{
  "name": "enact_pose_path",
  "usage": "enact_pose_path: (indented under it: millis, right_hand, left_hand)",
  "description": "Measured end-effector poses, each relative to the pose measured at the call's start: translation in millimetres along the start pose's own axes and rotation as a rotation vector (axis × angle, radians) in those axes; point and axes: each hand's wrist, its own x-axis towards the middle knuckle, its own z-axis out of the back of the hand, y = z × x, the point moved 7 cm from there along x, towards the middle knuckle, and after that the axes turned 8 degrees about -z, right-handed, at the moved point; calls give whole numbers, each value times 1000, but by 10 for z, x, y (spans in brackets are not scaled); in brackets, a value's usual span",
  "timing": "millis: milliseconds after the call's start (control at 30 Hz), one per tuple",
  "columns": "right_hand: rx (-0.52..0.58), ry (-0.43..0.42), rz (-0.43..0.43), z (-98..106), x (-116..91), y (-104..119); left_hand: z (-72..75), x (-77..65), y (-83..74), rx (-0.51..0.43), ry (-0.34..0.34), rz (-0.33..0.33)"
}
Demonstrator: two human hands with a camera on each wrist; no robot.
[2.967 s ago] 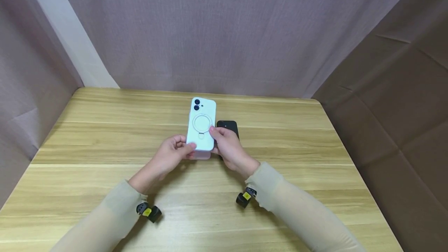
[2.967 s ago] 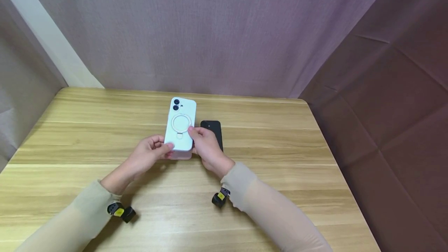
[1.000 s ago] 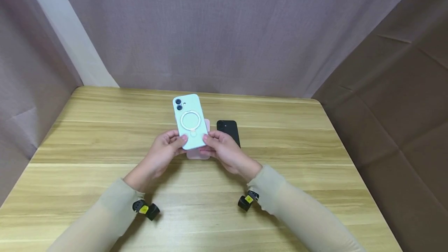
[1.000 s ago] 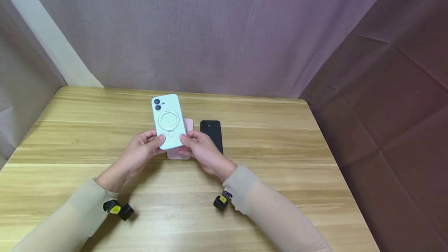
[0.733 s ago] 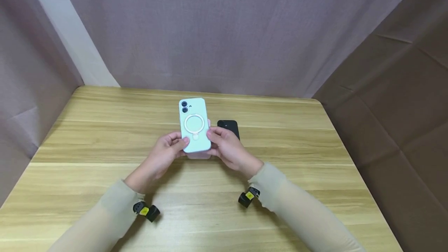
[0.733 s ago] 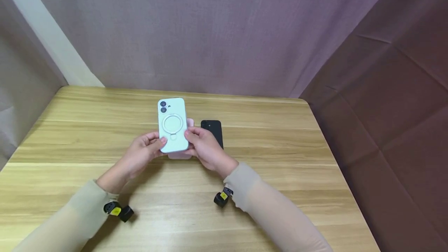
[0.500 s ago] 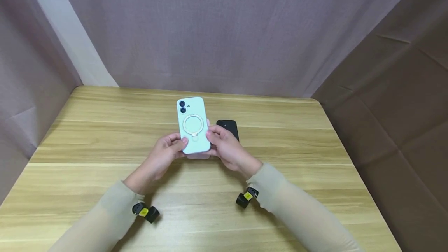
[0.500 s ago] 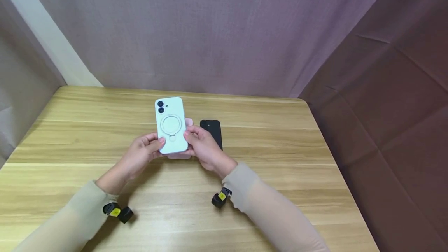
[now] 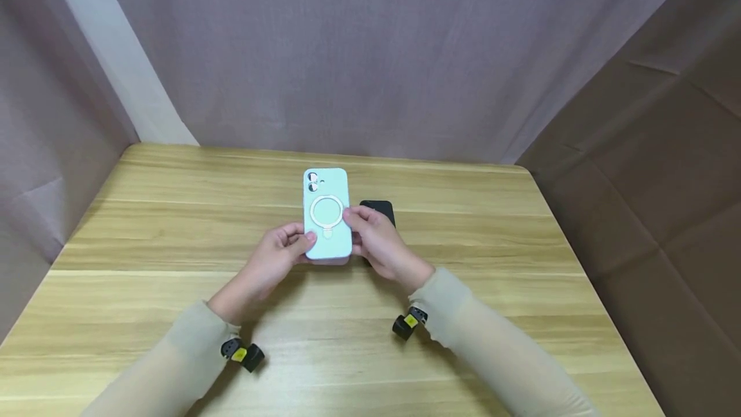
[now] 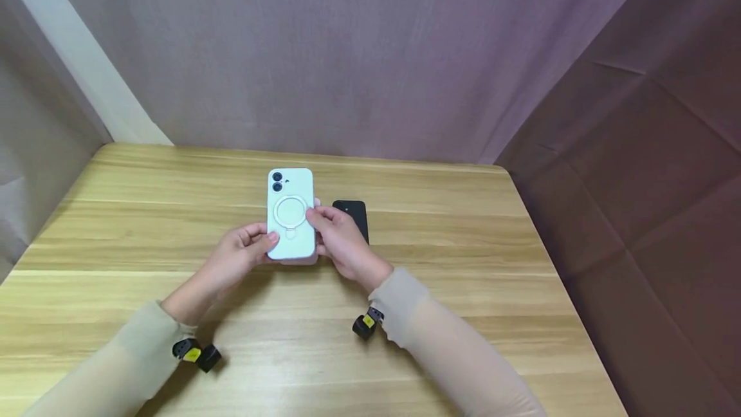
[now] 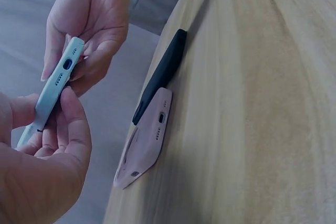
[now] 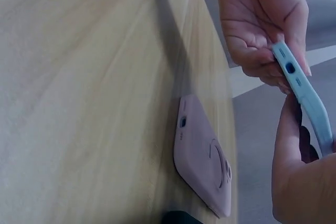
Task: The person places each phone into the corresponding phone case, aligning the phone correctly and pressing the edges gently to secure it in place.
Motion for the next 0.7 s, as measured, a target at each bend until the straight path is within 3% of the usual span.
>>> enact_pose_path:
  millis: [333, 500, 700]
  right_hand:
    - [-64, 28, 10, -39, 2, 6]
    - [-91, 3, 12, -51, -7, -11]
    - [-115, 9, 0, -81, -18, -65]
  left_hand:
    - [2, -30, 32, 97, 24, -8]
    - [72, -14, 36, 73, -32, 11]
    - [190, 36, -133, 23, -93, -50]
